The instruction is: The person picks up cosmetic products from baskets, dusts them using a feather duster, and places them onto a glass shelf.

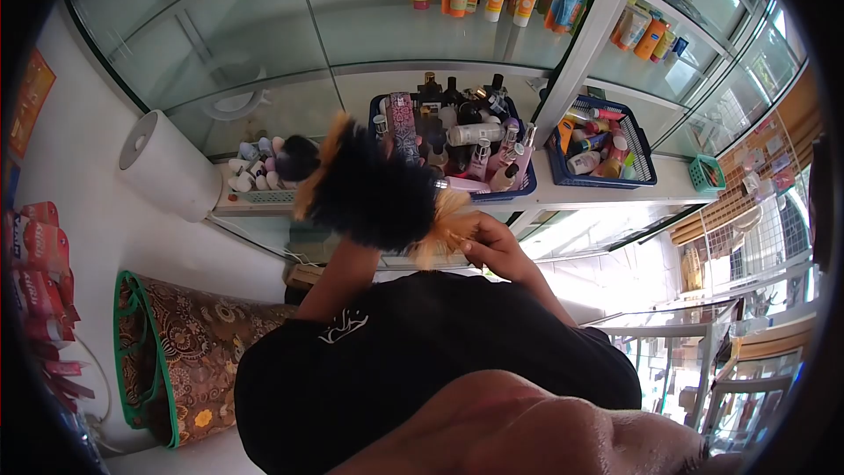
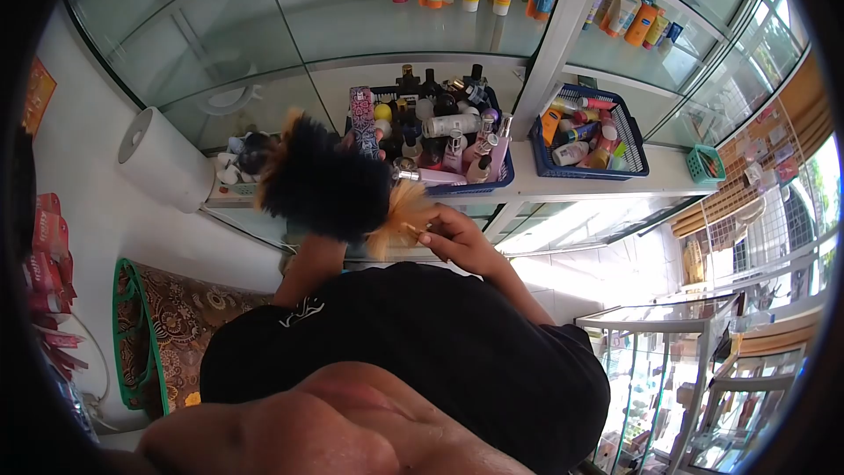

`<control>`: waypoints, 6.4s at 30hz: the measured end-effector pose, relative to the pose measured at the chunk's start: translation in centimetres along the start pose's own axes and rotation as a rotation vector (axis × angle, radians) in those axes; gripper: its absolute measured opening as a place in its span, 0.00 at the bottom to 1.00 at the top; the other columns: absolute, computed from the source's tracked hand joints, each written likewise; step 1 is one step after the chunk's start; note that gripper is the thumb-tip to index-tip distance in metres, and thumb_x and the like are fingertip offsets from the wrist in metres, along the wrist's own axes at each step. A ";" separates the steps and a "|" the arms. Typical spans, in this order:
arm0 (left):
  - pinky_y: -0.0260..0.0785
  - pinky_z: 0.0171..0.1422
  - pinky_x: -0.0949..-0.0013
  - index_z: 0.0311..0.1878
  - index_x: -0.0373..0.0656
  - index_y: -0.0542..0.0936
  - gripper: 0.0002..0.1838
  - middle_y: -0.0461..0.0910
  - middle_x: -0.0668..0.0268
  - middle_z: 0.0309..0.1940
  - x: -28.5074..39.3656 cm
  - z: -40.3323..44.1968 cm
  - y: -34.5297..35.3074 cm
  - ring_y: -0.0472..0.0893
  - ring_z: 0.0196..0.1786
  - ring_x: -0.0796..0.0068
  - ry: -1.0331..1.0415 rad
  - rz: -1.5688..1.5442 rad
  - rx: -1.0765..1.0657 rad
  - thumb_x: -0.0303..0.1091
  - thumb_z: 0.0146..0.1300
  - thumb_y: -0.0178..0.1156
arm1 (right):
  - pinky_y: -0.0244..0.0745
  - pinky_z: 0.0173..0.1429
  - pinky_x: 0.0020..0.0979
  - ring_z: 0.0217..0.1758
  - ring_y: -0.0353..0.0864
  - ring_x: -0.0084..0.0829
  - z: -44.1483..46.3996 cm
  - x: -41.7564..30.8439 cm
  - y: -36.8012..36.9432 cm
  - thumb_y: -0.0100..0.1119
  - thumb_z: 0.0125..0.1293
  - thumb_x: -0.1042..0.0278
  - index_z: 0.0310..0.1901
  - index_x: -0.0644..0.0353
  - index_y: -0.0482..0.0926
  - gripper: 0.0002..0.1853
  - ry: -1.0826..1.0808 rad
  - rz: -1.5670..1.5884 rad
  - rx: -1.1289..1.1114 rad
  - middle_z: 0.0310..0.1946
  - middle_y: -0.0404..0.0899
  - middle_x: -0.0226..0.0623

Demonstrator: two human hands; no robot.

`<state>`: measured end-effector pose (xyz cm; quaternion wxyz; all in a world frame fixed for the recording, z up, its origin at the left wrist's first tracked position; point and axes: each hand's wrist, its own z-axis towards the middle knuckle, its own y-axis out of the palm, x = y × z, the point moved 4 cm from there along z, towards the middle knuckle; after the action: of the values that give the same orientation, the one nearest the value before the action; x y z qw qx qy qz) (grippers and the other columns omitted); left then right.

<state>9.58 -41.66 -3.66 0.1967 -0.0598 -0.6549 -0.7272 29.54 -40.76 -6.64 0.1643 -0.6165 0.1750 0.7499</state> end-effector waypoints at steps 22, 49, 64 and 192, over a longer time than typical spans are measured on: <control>0.68 0.61 0.67 0.59 0.38 0.70 0.27 0.78 0.62 0.52 2.0 -0.4 -3.7 0.78 0.54 0.71 0.634 1.783 0.135 0.23 0.57 0.68 | 0.63 0.24 0.19 0.22 0.68 0.18 -2.7 -0.2 -0.7 0.52 0.73 0.69 0.61 0.62 0.66 0.18 -0.190 0.047 0.283 0.40 0.75 0.39; 0.73 0.52 0.67 0.45 0.40 0.81 0.17 0.83 0.63 0.40 -0.7 -2.7 1.8 0.82 0.46 0.67 0.952 1.656 0.050 0.19 0.49 0.69 | 0.60 0.21 0.16 0.17 0.62 0.13 -6.8 0.8 -2.9 0.48 0.74 0.73 0.62 0.58 0.62 0.17 -0.261 0.138 0.653 0.39 0.75 0.40; 0.74 0.53 0.71 0.70 0.39 0.65 0.46 0.85 0.59 0.39 -0.5 -2.0 3.4 0.84 0.43 0.74 0.904 1.519 0.069 0.19 0.44 0.72 | 0.58 0.20 0.16 0.16 0.63 0.14 -5.7 0.6 -5.3 0.51 0.72 0.75 0.58 0.59 0.64 0.15 -0.255 0.150 0.721 0.38 0.77 0.41; 0.66 0.67 0.46 0.70 0.48 0.64 0.32 0.70 0.56 0.65 -5.4 0.7 0.9 0.73 0.64 0.56 -0.444 -0.145 -0.039 0.59 0.71 0.47 | 0.70 0.40 0.22 0.38 0.79 0.20 -6.3 -1.3 -5.6 0.70 0.58 0.78 0.50 0.64 0.82 0.17 -0.153 -0.187 0.021 0.38 0.83 0.33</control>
<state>14.72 -39.95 -4.62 -0.0061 -0.1752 -0.6706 -0.7209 37.84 -38.77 -6.77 0.2531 -0.5692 0.1114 0.7743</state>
